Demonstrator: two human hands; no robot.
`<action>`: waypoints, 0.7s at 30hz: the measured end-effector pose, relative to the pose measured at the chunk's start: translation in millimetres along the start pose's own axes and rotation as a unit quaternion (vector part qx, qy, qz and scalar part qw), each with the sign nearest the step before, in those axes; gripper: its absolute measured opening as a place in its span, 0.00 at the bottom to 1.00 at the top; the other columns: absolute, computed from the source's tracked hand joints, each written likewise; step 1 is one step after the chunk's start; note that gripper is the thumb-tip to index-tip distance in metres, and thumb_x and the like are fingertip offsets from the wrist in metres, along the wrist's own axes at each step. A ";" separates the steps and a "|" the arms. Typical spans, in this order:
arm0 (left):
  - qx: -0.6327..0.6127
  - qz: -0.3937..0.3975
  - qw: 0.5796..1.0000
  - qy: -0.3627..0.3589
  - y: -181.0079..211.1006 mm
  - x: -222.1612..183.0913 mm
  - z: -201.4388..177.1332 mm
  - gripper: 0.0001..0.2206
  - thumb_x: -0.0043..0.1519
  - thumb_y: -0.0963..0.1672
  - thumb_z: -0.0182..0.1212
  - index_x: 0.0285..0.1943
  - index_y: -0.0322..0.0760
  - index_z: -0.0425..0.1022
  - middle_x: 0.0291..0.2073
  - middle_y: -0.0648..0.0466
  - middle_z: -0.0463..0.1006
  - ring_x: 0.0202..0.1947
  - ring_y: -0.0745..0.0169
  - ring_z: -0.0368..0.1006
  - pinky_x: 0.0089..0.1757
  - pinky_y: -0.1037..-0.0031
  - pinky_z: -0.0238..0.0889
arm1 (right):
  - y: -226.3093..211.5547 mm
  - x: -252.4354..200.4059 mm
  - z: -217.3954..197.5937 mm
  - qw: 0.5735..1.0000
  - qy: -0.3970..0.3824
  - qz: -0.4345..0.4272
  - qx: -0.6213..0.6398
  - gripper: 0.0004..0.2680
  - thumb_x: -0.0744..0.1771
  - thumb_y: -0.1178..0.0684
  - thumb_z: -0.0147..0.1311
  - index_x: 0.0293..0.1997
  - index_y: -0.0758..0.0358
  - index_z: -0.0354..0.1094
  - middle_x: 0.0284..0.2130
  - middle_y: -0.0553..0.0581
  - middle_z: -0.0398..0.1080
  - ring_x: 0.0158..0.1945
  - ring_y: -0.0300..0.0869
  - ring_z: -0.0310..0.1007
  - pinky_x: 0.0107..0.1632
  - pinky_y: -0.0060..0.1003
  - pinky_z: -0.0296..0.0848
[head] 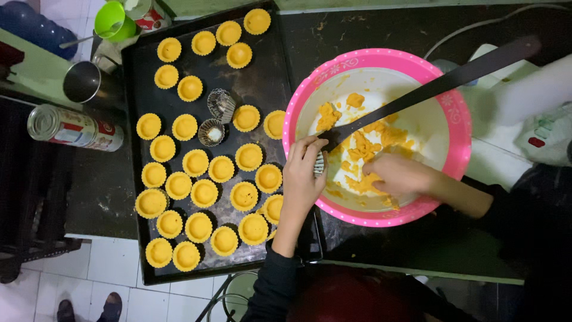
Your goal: The person prepares tart shells by hand and using a small mold. The person takes yellow dough from a pink bowl, rolls it into a ball, presses it into a small tart mold, and then places the formed shell onto a large black baking tray alongside several others.
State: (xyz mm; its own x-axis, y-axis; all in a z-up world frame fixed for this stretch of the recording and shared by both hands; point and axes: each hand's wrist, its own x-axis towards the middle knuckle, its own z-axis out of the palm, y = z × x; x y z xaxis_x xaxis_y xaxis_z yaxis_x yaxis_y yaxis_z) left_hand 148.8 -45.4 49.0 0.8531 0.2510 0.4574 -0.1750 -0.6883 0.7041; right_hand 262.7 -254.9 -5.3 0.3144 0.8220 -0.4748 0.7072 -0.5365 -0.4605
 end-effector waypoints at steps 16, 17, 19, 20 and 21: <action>-0.008 -0.002 1.000 0.009 -7.1 -0.8 5.5 0.10 0.57 0.38 0.60 0.48 0.37 0.73 0.40 0.49 0.72 0.46 0.46 0.73 0.47 0.61 0.68 | -40.4 -12.4 -58.1 0.867 0.092 0.085 0.482 0.18 0.59 0.68 0.58 0.53 0.65 0.67 0.38 0.61 0.70 0.35 0.47 0.77 0.33 0.36 0.80; -0.013 -0.007 1.000 0.009 -6.8 -0.9 5.4 0.10 0.57 0.38 0.60 0.48 0.36 0.73 0.40 0.49 0.72 0.46 0.46 0.73 0.47 0.61 0.68 | -47.4 -16.2 -65.5 0.863 0.074 0.069 0.494 0.23 0.59 0.67 0.58 0.61 0.61 0.65 0.37 0.64 0.73 0.35 0.46 0.75 0.33 0.34 0.79; -0.028 -0.012 0.999 0.022 -2.9 0.4 3.1 0.10 0.57 0.39 0.61 0.48 0.35 0.72 0.41 0.48 0.72 0.47 0.46 0.73 0.48 0.61 0.68 | -40.0 -13.5 -55.6 0.852 0.071 0.054 0.516 0.20 0.59 0.64 0.62 0.56 0.66 0.69 0.39 0.63 0.72 0.36 0.44 0.74 0.33 0.34 0.79; -0.043 -0.018 0.998 0.035 -1.0 0.9 1.9 0.11 0.58 0.39 0.61 0.48 0.34 0.72 0.42 0.48 0.73 0.48 0.46 0.73 0.48 0.61 0.68 | -36.2 -12.1 -50.3 0.840 0.067 0.039 0.538 0.17 0.58 0.61 0.65 0.51 0.70 0.73 0.40 0.61 0.71 0.37 0.43 0.72 0.33 0.34 0.79; -0.044 -0.017 0.998 0.035 -0.7 1.1 0.1 0.11 0.58 0.39 0.61 0.48 0.34 0.72 0.42 0.48 0.73 0.48 0.46 0.73 0.48 0.61 0.68 | -25.9 -9.5 -42.2 0.840 0.068 0.039 0.537 0.17 0.58 0.61 0.65 0.51 0.70 0.73 0.40 0.61 0.71 0.37 0.43 0.72 0.33 0.34 0.79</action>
State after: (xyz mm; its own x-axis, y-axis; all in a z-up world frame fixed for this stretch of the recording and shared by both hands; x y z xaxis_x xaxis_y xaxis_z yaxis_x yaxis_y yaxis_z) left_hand 149.9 -44.7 49.0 0.8238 0.3223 0.4663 -0.1907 -0.6171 0.7635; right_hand 268.2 -240.7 42.8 0.4537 0.7514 -0.4792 -0.2761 -0.3927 -0.8772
